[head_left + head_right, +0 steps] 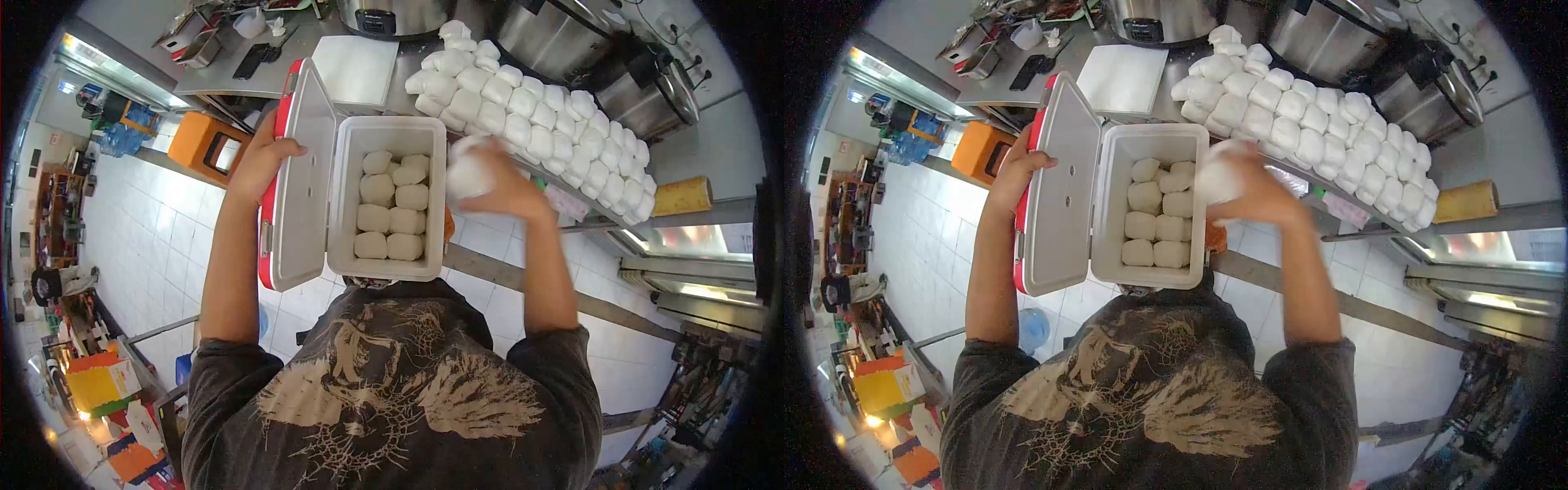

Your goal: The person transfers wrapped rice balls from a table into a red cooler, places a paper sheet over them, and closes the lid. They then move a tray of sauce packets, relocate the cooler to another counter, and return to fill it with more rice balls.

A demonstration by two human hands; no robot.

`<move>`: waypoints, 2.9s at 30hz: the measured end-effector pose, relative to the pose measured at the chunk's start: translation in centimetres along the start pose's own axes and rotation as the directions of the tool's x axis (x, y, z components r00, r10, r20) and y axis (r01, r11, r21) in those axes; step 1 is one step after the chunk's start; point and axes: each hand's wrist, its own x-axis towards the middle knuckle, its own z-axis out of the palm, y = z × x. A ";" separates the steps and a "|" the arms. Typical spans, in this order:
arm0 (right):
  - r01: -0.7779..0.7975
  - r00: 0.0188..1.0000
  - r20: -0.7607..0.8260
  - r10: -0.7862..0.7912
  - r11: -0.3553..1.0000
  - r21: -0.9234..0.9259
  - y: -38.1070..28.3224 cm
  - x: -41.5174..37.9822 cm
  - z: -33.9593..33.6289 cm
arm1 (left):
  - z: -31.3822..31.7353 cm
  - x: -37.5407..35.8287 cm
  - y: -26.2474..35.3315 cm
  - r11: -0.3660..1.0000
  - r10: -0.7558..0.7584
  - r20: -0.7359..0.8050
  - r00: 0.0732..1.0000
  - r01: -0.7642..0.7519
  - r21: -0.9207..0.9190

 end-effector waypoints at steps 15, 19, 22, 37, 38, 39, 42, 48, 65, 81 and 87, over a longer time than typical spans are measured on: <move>0.100 0.907 0.420 0.040 0.947 -0.306 0.5 2.7 17.9 | -4.3 0.7 -3.2 0.991 0.081 0.002 0.997 -0.081 -0.106; -0.023 0.975 -0.221 0.024 1.000 0.007 5.4 -1.1 7.8 | -2.2 -1.3 0.1 0.993 -0.067 -0.029 0.997 0.064 -0.103; -0.448 0.632 -0.720 0.286 0.893 -0.039 12.2 -6.2 -1.9 | -2.5 -0.8 -0.3 0.997 -0.033 -0.036 0.999 0.030 -0.074; -0.969 0.145 -0.677 0.722 0.242 0.051 38.9 -18.5 -21.0 | 0.5 -0.8 0.1 0.996 -0.080 -0.029 0.996 0.078 -0.045; -0.973 0.148 -0.663 0.734 0.228 0.035 40.2 -19.2 -21.2 | 0.1 -0.6 -0.3 0.996 -0.083 -0.036 0.996 0.082 -0.017; -0.976 0.152 -0.652 0.743 0.216 0.018 40.8 -19.4 -21.6 | 0.7 -0.8 0.1 0.996 -0.077 -0.048 0.996 0.075 -0.044; -0.969 0.211 -0.654 0.727 0.243 -0.042 40.5 -20.5 -22.1 | 3.5 -1.4 1.4 0.991 -0.087 -0.081 0.993 0.078 -0.113; -0.689 0.469 -0.728 0.501 0.723 0.054 27.1 -16.8 -21.0 | 1.1 -0.9 0.7 0.994 -0.061 -0.162 0.985 0.075 0.082; 0.148 0.862 0.426 0.274 0.668 -0.729 6.3 16.6 19.3 | -0.8 -0.1 -0.2 0.996 0.017 -0.047 0.999 -0.013 0.086; 0.041 0.804 0.379 0.457 0.594 -0.803 3.3 15.0 17.6 | -2.8 -0.7 -0.4 0.994 -0.030 -0.051 0.998 0.024 -0.102; -0.083 0.892 0.233 0.387 0.648 -0.757 9.0 15.3 23.2 | -2.9 -0.7 -1.0 0.993 -0.061 -0.072 0.996 0.053 -0.109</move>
